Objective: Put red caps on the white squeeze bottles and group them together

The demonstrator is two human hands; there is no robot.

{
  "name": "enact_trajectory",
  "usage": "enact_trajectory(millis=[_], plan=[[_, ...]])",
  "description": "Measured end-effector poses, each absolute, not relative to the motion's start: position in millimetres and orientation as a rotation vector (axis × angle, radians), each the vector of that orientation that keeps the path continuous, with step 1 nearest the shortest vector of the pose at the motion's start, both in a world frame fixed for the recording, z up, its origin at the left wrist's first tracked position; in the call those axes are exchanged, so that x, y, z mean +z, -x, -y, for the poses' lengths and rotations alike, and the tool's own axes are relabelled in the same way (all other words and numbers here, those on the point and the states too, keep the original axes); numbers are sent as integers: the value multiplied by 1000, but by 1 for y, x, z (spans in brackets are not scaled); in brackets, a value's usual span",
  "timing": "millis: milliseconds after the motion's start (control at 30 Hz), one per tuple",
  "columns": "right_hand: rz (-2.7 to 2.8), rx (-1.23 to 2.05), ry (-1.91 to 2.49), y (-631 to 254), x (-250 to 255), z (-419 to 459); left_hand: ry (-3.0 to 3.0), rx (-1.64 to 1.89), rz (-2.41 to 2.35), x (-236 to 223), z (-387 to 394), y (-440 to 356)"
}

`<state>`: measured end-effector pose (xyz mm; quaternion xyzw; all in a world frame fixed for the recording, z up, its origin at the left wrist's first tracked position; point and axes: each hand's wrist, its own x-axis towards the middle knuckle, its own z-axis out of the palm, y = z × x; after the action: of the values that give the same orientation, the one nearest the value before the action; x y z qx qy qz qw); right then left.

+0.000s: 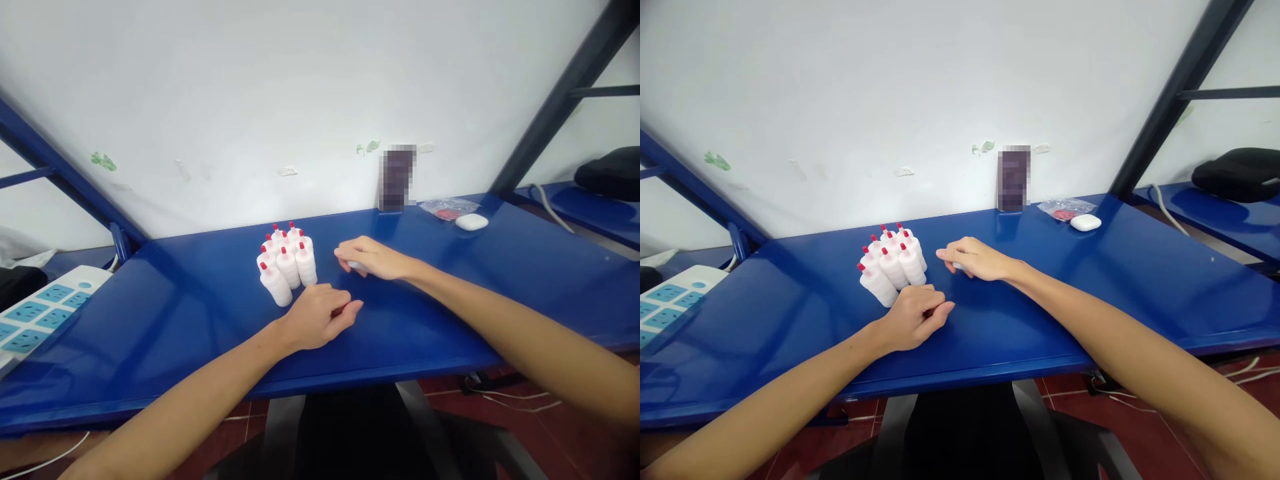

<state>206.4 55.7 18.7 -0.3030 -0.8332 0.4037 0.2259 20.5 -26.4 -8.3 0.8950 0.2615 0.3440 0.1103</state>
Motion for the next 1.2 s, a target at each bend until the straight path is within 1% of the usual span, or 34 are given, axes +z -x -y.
enact_trajectory(millis=[167,333,467,567,833,967,1100,1200], plan=[[2347,1469,631,-206,25,-44,-2540,1224,-756,-7,24,-21],[2382,1686,592,-207,26,-40,-2619,1185,-835,-9,20,-22],[2494,1656,542,-207,29,-38,-2787,1167,-938,-12,19,-21],[2563,1621,503,-205,33,-36,-2847,1062,-1004,-14,19,-20],[2481,1743,593,-207,38,-39,-2677,991,-1013,-10,19,-21],[2339,1592,648,-216,36,-54,-2674,888,-1078,-8,20,-23],[2090,1393,734,-223,30,-67,-2695,688,-931,-6,22,-25],[1973,1402,731,-222,26,-70,-2672,618,-884,-4,22,-25]])
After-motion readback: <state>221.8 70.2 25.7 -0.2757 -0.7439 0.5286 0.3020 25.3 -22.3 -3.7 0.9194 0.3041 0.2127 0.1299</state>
